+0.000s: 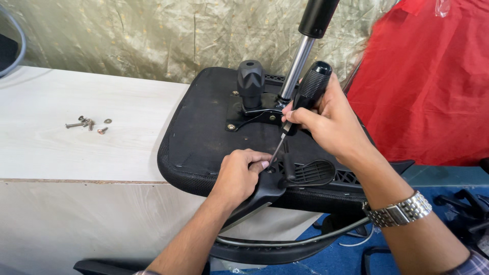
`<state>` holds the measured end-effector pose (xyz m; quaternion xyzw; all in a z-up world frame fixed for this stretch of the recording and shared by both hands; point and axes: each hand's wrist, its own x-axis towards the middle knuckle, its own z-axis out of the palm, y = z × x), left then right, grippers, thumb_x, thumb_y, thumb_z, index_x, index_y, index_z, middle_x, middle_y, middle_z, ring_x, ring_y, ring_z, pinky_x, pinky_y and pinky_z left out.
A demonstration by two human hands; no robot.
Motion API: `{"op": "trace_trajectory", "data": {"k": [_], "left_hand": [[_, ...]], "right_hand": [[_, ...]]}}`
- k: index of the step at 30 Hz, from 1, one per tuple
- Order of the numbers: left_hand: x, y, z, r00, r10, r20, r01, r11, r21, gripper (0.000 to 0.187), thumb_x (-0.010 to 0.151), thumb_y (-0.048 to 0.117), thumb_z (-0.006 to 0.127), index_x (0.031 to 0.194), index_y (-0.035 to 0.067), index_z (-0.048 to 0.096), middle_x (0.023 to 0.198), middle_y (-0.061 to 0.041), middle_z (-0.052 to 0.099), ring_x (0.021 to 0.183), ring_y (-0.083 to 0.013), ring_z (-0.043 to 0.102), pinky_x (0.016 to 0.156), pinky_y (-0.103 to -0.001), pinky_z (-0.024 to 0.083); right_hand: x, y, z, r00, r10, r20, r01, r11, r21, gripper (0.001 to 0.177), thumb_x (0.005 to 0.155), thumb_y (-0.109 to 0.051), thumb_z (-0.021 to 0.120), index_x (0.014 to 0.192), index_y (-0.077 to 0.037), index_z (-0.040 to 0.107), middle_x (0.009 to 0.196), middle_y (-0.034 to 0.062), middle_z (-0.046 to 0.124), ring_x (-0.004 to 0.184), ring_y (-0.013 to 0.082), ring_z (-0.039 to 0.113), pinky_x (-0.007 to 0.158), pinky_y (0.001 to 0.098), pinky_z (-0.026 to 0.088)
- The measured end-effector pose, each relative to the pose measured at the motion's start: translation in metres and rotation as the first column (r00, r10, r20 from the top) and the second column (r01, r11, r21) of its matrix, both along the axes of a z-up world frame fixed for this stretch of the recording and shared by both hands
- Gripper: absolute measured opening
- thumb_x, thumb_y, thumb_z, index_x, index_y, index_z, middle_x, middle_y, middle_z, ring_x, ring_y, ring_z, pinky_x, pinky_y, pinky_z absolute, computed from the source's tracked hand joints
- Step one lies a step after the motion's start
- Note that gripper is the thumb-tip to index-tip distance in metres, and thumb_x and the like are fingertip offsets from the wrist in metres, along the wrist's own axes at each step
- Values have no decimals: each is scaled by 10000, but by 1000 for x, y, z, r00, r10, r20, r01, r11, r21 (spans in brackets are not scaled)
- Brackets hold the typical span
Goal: The person attaches a black plastic armrest to the underside of an office chair seat using a screwdriver. They align the armrest, insert screws, and tighten them to secure the part.
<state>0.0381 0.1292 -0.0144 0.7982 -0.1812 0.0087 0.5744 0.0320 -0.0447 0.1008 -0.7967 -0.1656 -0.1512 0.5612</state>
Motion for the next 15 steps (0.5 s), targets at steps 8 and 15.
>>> {"op": "trace_trajectory", "data": {"k": [8, 15], "left_hand": [[-4, 1, -3, 996, 8, 94, -7, 1000, -14, 221, 868, 131, 723, 1075, 90, 787, 1043, -98, 770, 951, -278, 735, 855, -382, 549], [-17, 0, 3, 983, 69, 169, -78, 996, 43, 236, 865, 146, 721, 1088, 87, 775, 1033, -78, 739, 995, -267, 674, 886, -393, 520]], "right_hand": [[-2, 10, 3, 994, 64, 84, -45, 978, -205, 594, 865, 102, 699, 1336, -42, 367, 1152, 144, 622, 1073, 200, 672, 908, 351, 617], [-3, 5, 11, 977, 194, -82, -192, 981, 37, 528, 897, 49, 643, 1372, -62, 439, 1258, 157, 661, 1155, 240, 699, 987, 366, 609]]}}
